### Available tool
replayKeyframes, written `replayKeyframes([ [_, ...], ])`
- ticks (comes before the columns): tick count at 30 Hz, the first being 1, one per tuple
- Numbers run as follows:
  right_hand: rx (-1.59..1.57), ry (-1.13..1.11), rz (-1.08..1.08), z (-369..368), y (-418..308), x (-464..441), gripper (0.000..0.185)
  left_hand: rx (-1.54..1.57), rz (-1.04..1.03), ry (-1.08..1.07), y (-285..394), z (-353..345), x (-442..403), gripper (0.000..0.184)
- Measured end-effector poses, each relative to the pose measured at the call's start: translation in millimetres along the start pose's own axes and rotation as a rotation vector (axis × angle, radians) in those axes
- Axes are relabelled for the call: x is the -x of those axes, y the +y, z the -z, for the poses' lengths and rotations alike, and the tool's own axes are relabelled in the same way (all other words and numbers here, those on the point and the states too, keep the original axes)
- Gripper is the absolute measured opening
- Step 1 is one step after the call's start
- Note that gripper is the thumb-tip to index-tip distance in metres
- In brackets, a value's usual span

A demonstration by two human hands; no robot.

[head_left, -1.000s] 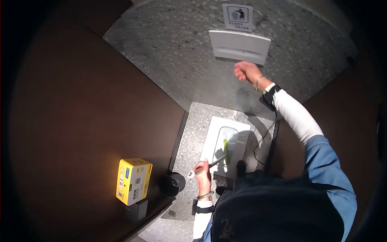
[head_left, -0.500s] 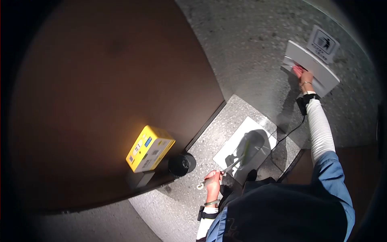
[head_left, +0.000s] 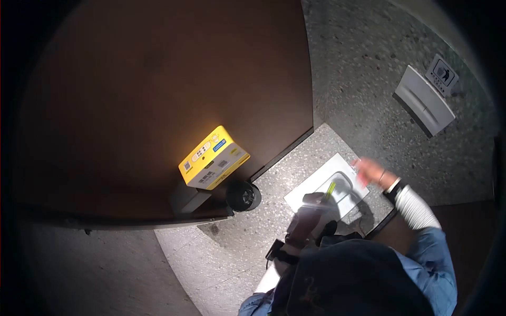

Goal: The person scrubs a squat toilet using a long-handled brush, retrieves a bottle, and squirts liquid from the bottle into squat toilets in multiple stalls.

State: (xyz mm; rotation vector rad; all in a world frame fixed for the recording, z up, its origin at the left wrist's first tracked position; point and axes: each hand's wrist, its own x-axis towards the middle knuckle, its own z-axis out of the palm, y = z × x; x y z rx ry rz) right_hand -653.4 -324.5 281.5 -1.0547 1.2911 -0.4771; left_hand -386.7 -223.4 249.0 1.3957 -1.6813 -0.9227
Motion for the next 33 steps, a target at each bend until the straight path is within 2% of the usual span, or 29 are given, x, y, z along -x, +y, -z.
replayKeyframes([
  [1, -0.054, -0.167, -0.059, -41, 20, 5, 0.037, 0.170, -0.008, -0.044, 7, 1, -2, 0.022],
  [2, -0.319, -0.291, -0.198, -82, 19, 20, 0.040, 0.337, -0.018, -0.090, 15, 6, -5, 0.032],
  [3, -0.129, -0.289, 0.246, -121, 11, 28, 0.039, 0.094, -0.221, -0.135, 10, 10, -4, 0.048],
  [5, 0.070, -0.289, 0.674, -150, 12, 36, 0.039, 0.101, -0.209, -0.154, 18, 23, 6, 0.047],
  [7, -0.559, -0.302, -0.240, -153, 37, 44, 0.035, 0.075, -0.271, -0.196, 21, 45, 18, 0.052],
  [8, -0.698, -0.357, -0.320, -142, 48, 54, 0.032, 0.070, -0.249, -0.225, 11, 59, 30, 0.049],
  [10, -0.428, -0.234, -0.426, -132, 28, 94, 0.024, 0.095, 0.208, -0.278, 7, 97, 54, 0.038],
  [12, -0.255, -0.285, -0.494, -115, 32, 132, 0.029, -0.110, -0.081, -0.261, -103, 103, 103, 0.029],
  [14, -0.215, -0.286, -0.618, -92, 67, 171, 0.034, -0.027, 0.394, -0.268, -164, 128, 158, 0.031],
  [15, -0.006, -0.226, -0.730, -88, 72, 192, 0.040, -0.045, 0.449, -0.263, -181, 144, 184, 0.031],
  [17, 0.641, -0.303, -0.744, -69, 92, 222, 0.053, -0.075, 0.585, -0.314, -221, 173, 236, 0.032],
  [18, 1.073, -0.435, -0.611, -50, 117, 233, 0.060, -0.087, 0.661, -0.363, -252, 184, 264, 0.033],
  [19, 1.230, -0.369, -0.523, -19, 180, 245, 0.061, -0.110, 0.704, -0.349, -299, 189, 303, 0.032],
  [20, 1.343, -0.288, -0.546, -8, 215, 236, 0.059, -0.132, 0.746, -0.326, -331, 195, 333, 0.031],
  [21, 1.449, -0.205, -0.576, 3, 250, 228, 0.058, -0.049, 0.899, -0.325, -331, 207, 347, 0.030],
  [22, 1.500, -0.106, -0.723, 7, 257, 216, 0.054, 0.032, 1.051, -0.321, -331, 218, 355, 0.029],
  [24, 1.405, 0.070, -0.686, -37, 212, 189, 0.035, 0.113, 1.438, -0.212, -340, 227, 367, 0.029],
  [25, 1.400, 0.141, -0.694, -65, 197, 174, 0.028, 0.154, 1.494, -0.130, -344, 229, 372, 0.031],
  [26, 1.392, 0.211, -0.701, -89, 187, 164, 0.024, 0.156, 1.500, -0.125, -337, 229, 371, 0.031],
  [28, 1.473, 0.186, -0.655, -122, 168, 160, 0.019, 0.473, 1.303, 0.233, -307, 228, 353, 0.028],
  [30, 1.518, 0.156, -0.624, -132, 142, 169, 0.018, 0.526, 1.295, 0.240, -288, 222, 334, 0.028],
  [32, 1.510, 0.056, -0.577, -131, 124, 178, 0.019, 0.520, 1.179, 0.130, -286, 213, 338, 0.030],
  [33, 1.530, -0.027, -0.608, -130, 116, 178, 0.020, 0.596, 1.180, 0.190, -287, 206, 339, 0.028],
])
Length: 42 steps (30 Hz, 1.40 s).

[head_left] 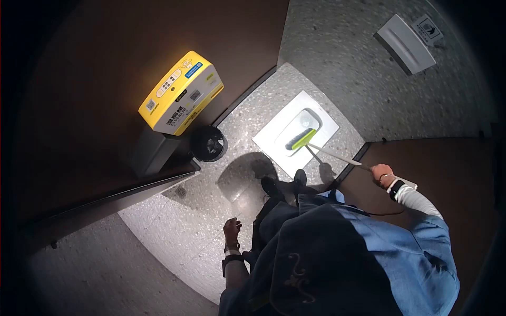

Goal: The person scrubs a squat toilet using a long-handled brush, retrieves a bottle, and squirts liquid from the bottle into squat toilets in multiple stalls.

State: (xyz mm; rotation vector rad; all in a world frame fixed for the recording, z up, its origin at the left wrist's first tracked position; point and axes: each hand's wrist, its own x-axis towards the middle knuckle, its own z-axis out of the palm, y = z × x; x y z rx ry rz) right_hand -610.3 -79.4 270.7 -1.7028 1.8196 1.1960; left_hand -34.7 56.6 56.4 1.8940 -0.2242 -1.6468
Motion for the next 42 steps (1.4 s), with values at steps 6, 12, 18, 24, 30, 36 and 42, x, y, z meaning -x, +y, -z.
replayKeyframes([
  [6, -0.042, 0.055, 0.045, -4, -13, -54, 0.022, -0.132, 0.166, 0.022, -20, -22, 36, 0.030],
  [12, -0.187, 0.026, -0.175, -40, 27, -81, 0.023, -0.176, 0.248, 0.040, -23, -25, 61, 0.025],
  [18, -0.016, 0.093, 0.058, -16, 53, -43, 0.019, -0.068, 0.078, 0.117, -9, -46, 57, 0.016],
  [24, -0.035, 0.089, 0.124, -18, 22, -98, 0.021, -0.022, 0.056, 0.121, -15, -67, 76, 0.012],
  [30, -0.109, 0.178, -0.070, -48, 63, -127, 0.021, -0.245, 0.111, 0.051, -86, -44, 31, 0.021],
  [36, 0.027, 0.231, -0.025, 2, 86, -60, 0.020, 0.004, 0.080, 0.156, -33, -76, 61, 0.016],
  [42, 0.160, 0.200, 0.034, -21, 106, -42, 0.021, 0.093, -0.063, 0.093, -73, -81, 28, 0.016],
])
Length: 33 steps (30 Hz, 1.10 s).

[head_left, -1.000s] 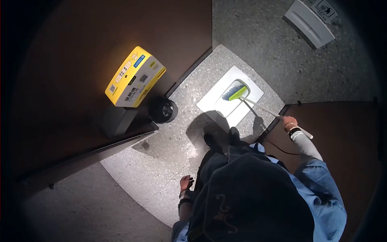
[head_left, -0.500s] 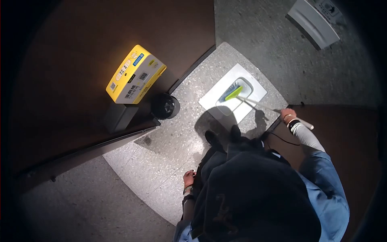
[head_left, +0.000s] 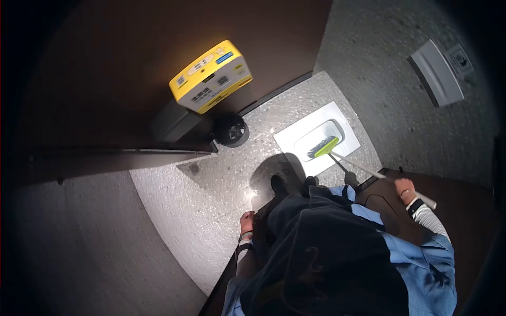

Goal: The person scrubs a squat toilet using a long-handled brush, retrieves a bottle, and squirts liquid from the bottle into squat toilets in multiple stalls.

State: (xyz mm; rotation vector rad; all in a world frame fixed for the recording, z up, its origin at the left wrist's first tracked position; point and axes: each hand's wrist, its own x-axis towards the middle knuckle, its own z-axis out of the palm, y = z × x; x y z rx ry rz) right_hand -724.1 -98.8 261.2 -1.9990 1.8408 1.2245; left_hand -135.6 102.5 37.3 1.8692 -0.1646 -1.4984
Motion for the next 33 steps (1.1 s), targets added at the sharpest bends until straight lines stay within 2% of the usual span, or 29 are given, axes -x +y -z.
replayKeyframes([
  [2, -0.014, -0.064, 0.013, -41, 13, -2, 0.022, -0.076, -0.045, 0.000, -5, -5, 11, 0.020],
  [3, -0.025, -0.078, 0.002, -38, 19, -8, 0.022, -0.047, -0.050, 0.019, -7, -8, 17, 0.020],
  [4, 0.023, -0.029, 0.019, -32, 28, -18, 0.022, -0.275, -0.203, 0.000, -10, -13, 24, 0.021],
  [6, 0.037, 0.047, 0.027, 6, 33, -16, 0.022, -0.294, 0.017, 0.043, -11, -12, 30, 0.024],
  [9, 0.045, 0.100, 0.036, 21, 43, -20, 0.020, -0.186, 0.000, 0.108, -13, -16, 53, 0.026],
  [11, 0.083, 0.054, 0.041, 9, 50, -23, 0.021, -0.274, -0.042, 0.147, 5, -27, 76, 0.025],
  [13, 0.109, -0.036, 0.076, -17, 59, -31, 0.024, -0.258, 0.113, 0.199, 5, -37, 89, 0.025],
  [15, 0.190, -0.088, 0.142, -30, 70, -43, 0.025, -0.116, 0.135, 0.197, -24, -37, 85, 0.025],
  [17, 0.271, -0.026, 0.186, -9, 85, -68, 0.025, 0.066, 0.106, 0.187, -45, -37, 79, 0.027],
  [18, 0.337, 0.025, 0.218, 9, 93, -81, 0.024, 0.037, 0.103, 0.134, -51, -35, 78, 0.027],
  [19, 0.373, 0.066, 0.174, 69, 75, -69, 0.023, 0.051, 0.107, 0.153, -53, -35, 80, 0.027],
  [20, 0.259, 0.101, 0.143, 97, 79, -85, 0.022, -0.043, 0.016, 0.172, -53, -37, 80, 0.026],
  [22, 0.265, 0.141, 0.163, 140, 82, -114, 0.021, -0.338, -0.103, 0.175, -41, -33, 77, 0.026],
  [23, 0.280, 0.098, 0.239, 199, 47, -81, 0.022, -0.321, -0.102, 0.195, -24, -32, 77, 0.026],
  [25, 0.296, 0.126, 0.371, 273, -3, -42, 0.028, -0.870, -0.619, 0.277, 22, -39, 77, 0.026],
  [27, 0.304, 0.160, 0.451, 313, -40, -21, 0.029, -0.677, -0.562, 0.250, 92, -55, 83, 0.025],
  [29, 0.311, 0.185, 0.521, 345, -90, 1, 0.030, -0.688, -0.847, 0.201, 90, -77, 22, 0.022],
  [30, 0.336, 0.199, 0.609, 359, -120, 21, 0.031, -0.326, -0.794, 0.020, 125, -86, 33, 0.031],
  [31, 0.365, 0.211, 0.700, 374, -149, 33, 0.032, -0.206, -0.787, 0.014, 165, -98, 53, 0.045],
  [33, 0.647, 0.219, 0.707, 382, -211, 27, 0.032, -0.377, -0.948, -0.089, 232, -103, 71, 0.056],
])
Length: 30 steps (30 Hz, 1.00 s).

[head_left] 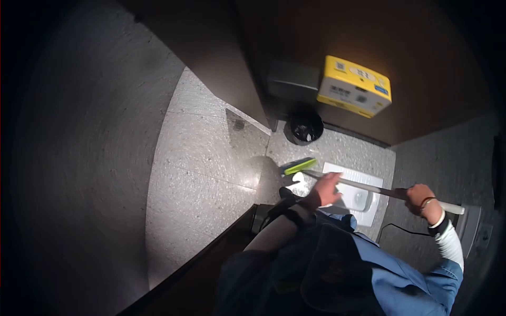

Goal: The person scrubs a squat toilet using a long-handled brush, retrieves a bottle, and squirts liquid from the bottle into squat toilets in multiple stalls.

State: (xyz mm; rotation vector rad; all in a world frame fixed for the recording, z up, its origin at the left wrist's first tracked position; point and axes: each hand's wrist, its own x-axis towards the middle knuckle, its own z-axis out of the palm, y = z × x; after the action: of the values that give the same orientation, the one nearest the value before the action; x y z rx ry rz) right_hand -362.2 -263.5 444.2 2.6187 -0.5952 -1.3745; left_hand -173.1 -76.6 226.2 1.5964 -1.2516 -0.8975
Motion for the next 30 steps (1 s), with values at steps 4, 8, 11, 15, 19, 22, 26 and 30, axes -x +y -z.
replayKeyframes([
  [4, 0.002, 0.253, 0.304, 110, -80, -61, 0.041, -0.231, -0.008, 0.177, 21, 20, -27, 0.044],
  [8, -0.337, 1.062, 0.956, 195, -173, -93, 0.038, -0.096, 0.126, 0.717, -63, 99, -16, 0.020],
  [11, -0.556, 0.761, 1.266, 232, -206, -104, 0.027, -0.280, 0.335, 0.998, -112, 200, 19, 0.015],
  [15, -0.505, 0.724, 1.152, 265, -219, -157, 0.029, -0.221, 0.708, 1.264, -141, 315, 85, 0.023],
  [19, -0.681, 0.703, 1.080, 302, -235, -204, 0.020, -0.235, 0.916, 1.435, -154, 377, 168, 0.039],
  [22, -0.566, 0.744, 1.072, 346, -258, -252, 0.019, -0.183, 1.116, 1.559, -186, 385, 241, 0.040],
  [26, -0.457, 0.638, 1.181, 422, -324, -291, 0.021, -0.064, 1.111, 1.986, -188, 385, 327, 0.032],
  [30, -0.411, 0.537, 1.333, 470, -400, -305, 0.021, -0.002, 1.230, 2.365, -171, 378, 384, 0.034],
])
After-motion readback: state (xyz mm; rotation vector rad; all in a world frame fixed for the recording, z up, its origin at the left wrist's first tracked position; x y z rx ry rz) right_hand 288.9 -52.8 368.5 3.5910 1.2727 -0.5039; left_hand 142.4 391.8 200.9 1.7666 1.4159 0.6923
